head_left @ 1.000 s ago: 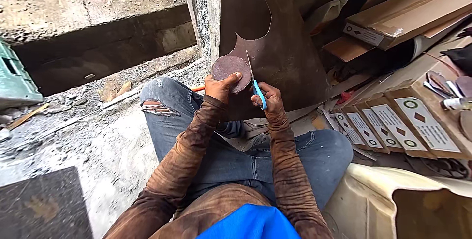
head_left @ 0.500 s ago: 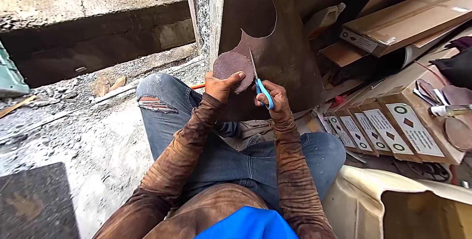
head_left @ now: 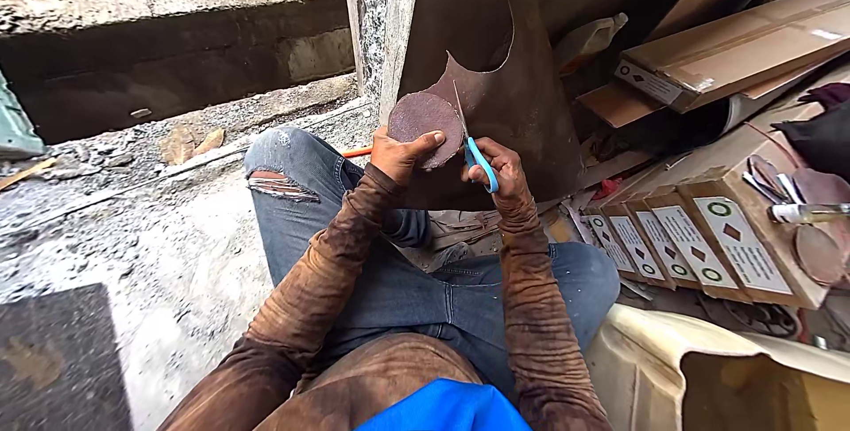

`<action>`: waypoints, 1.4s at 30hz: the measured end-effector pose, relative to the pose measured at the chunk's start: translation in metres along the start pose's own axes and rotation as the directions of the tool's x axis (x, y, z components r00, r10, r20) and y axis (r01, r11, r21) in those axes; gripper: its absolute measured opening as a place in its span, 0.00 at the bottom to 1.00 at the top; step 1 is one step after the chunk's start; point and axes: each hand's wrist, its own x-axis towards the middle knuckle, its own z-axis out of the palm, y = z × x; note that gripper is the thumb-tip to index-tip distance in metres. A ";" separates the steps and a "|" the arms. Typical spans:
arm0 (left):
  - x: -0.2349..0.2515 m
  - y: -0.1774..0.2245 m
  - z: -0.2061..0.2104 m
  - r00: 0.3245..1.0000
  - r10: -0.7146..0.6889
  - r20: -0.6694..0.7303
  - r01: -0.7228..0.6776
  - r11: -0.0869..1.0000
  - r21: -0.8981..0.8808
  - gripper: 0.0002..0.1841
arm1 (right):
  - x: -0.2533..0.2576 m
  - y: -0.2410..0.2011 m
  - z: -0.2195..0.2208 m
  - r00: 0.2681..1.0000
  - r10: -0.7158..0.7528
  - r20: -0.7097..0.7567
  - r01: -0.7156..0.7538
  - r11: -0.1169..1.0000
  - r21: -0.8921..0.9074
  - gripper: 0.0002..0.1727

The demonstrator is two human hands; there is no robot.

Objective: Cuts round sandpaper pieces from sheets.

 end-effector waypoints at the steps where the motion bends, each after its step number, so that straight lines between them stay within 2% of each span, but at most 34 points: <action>1: 0.000 0.000 -0.002 1.000 0.014 0.015 -0.014 1.000 0.001 0.19 | 0.001 -0.002 -0.001 1.000 0.009 0.011 -0.009 1.000 -0.004 0.35; 10: 0.004 -0.003 -0.008 0.999 0.042 0.004 -0.042 0.999 -0.004 0.19 | 0.001 0.009 0.004 1.000 0.012 -0.022 -0.012 1.000 0.005 0.30; 15: 0.007 -0.004 -0.012 1.000 -0.017 0.016 0.016 0.999 0.045 0.19 | -0.005 0.012 -0.001 0.998 0.047 -0.035 -0.047 0.999 -0.008 0.29; 20: 0.007 -0.008 -0.012 0.997 0.034 0.070 -0.037 0.999 0.037 0.19 | -0.001 -0.003 -0.012 0.995 0.069 0.065 -0.061 0.992 -0.111 0.38; 23: 0.005 -0.006 -0.009 0.991 0.071 0.110 -0.072 0.997 0.007 0.19 | 0.004 -0.012 -0.018 0.988 0.048 0.145 -0.038 0.997 -0.067 0.39; 27: 0.005 -0.005 -0.011 0.987 0.098 0.125 -0.097 0.995 -0.012 0.21 | 0.007 -0.015 -0.018 0.983 0.045 0.177 -0.038 0.998 -0.042 0.39; 36: 0.007 -0.008 -0.014 0.981 0.115 0.154 -0.112 0.993 -0.025 0.20 | 0.000 -0.013 -0.014 0.995 0.046 0.085 -0.039 0.995 -0.087 0.26; 38: 0.012 -0.009 -0.015 0.981 0.105 0.160 -0.099 0.994 -0.046 0.20 | 0.000 -0.014 -0.018 0.993 0.064 0.103 -0.052 0.992 -0.116 0.28; 42: 0.015 -0.011 -0.013 0.979 0.116 0.167 -0.099 0.989 -0.106 0.18 | 0.003 -0.018 -0.021 0.987 0.046 0.156 -0.023 0.989 -0.146 0.38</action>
